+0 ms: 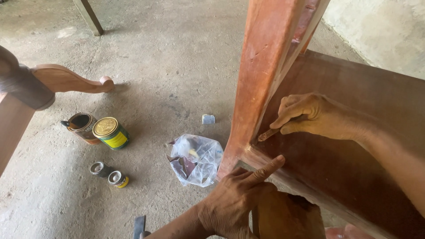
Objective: The person kneels on a concrete floor finishing a wooden chair, applying stain to the chair frame and seat edges with a small applicator stick, then wiping and smoothing the surfaces with a foam pad. Cans of stain and a plastic bag of supplies sit on the floor beside them.
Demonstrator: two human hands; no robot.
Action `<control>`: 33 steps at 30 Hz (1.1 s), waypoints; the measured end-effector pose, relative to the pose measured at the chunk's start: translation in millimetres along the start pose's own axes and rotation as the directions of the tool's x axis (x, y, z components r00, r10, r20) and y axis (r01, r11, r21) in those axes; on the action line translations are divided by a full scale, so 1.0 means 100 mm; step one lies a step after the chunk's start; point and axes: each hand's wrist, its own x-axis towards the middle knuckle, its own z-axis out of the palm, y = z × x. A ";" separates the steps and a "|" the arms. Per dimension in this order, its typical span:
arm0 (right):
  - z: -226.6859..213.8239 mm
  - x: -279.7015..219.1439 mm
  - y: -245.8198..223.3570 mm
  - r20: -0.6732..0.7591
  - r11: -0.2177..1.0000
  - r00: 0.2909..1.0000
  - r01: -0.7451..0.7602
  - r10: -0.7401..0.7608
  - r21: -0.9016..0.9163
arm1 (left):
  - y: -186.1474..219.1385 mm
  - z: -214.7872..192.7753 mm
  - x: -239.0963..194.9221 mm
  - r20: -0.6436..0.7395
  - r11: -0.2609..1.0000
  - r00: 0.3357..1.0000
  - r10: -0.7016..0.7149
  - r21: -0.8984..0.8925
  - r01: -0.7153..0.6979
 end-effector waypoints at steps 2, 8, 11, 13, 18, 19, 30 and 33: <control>0.04 0.02 0.05 -0.015 0.991 0.992 0.127 -0.126 0.053 | 0.01 -0.01 0.00 -0.001 0.997 1.000 -0.008 -0.083 0.008; 0.07 0.14 0.13 0.000 0.980 0.984 0.179 -0.180 0.083 | -0.08 0.05 -0.04 -0.009 0.999 1.000 0.003 -0.034 -0.003; 0.05 0.19 0.09 0.046 0.996 0.997 0.071 -0.069 -0.047 | -0.02 -0.01 0.03 0.034 0.994 0.998 -0.055 -0.097 0.058; 0.04 0.20 0.08 0.078 0.997 0.995 0.058 -0.054 -0.046 | -0.02 -0.01 0.05 0.032 0.996 0.998 -0.050 -0.078 0.052; -0.05 0.18 0.01 0.098 0.998 0.995 -0.021 0.027 -0.061 | -0.01 -0.03 0.09 0.025 0.998 0.999 -0.031 -0.052 0.032; -0.07 0.18 -0.01 0.097 0.997 0.995 -0.022 0.029 -0.073 | 0.00 -0.04 0.10 0.018 0.998 0.999 -0.032 -0.054 0.033; -0.05 0.09 -0.16 0.037 0.980 0.987 -0.151 0.157 -0.129 | -0.05 -0.09 0.05 -0.027 0.998 1.000 0.012 -0.054 -0.013; 0.01 0.13 -0.14 0.102 0.989 0.995 -0.001 0.016 -0.151 | -0.09 -0.08 0.04 0.010 0.998 1.000 -0.021 -0.055 0.022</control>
